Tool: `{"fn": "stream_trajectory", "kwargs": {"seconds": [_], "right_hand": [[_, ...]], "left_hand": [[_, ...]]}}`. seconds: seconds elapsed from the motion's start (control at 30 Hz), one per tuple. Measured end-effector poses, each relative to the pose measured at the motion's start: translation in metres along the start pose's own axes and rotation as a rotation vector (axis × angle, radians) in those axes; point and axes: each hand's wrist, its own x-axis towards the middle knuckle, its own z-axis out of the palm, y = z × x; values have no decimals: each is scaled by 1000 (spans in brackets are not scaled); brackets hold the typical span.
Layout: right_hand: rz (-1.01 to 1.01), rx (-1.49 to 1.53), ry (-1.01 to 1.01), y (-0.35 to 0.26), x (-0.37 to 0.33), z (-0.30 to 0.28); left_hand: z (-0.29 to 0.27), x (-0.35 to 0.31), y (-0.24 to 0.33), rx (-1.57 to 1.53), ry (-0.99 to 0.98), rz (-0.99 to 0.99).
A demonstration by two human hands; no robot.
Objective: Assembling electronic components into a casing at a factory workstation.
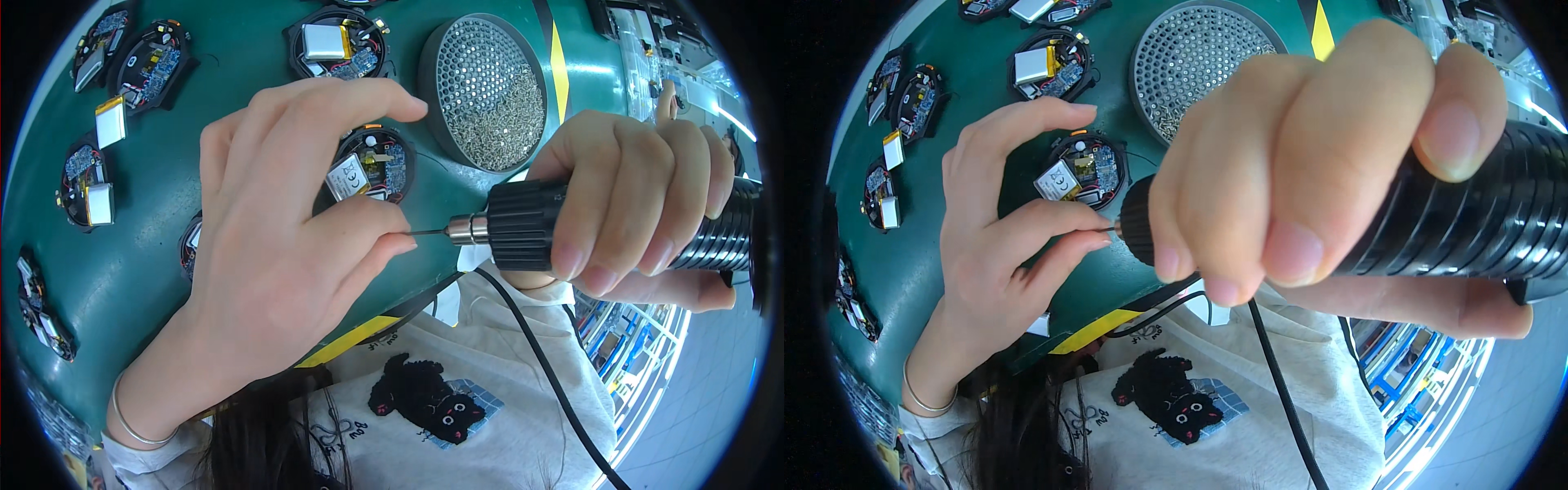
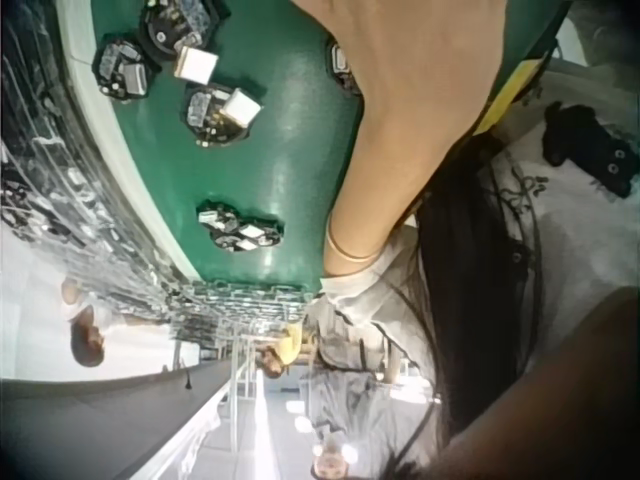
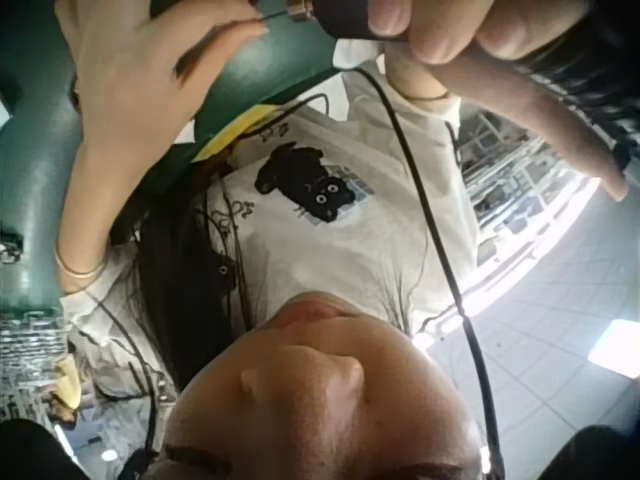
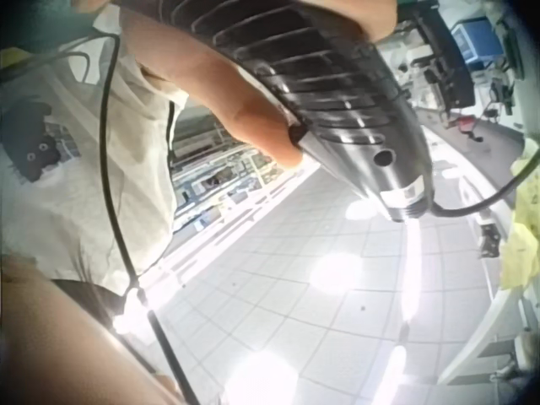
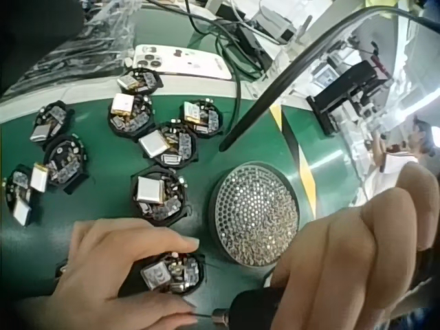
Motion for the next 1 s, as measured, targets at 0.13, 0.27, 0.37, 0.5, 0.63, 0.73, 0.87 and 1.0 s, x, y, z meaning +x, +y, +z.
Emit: {"fn": "stream_trajectory", "kwargs": {"seconds": [0.13,0.27,0.37,0.5,0.63,0.73,0.87,1.0], "right_hand": [[-2,-31,-36,3,-2,2],[-19,-39,-81,4,-5,5],[-43,-89,-98,0,-6,5],[-54,-71,-90,-1,-11,3],[-73,-86,-85,-7,-13,3],[-71,-84,-94,-5,-17,3],[-44,-165,-186,3,-13,1],[-31,-368,-322,-6,-10,-4]], "left_hand": [[4,-1,6,106,-21,10],[6,-1,8,119,-52,42],[7,0,8,90,-18,67],[13,-3,10,99,-13,57],[13,0,10,94,-21,85],[15,0,10,83,-58,77],[17,-1,7,47,-28,29],[25,-2,2,-105,82,-18]]}}
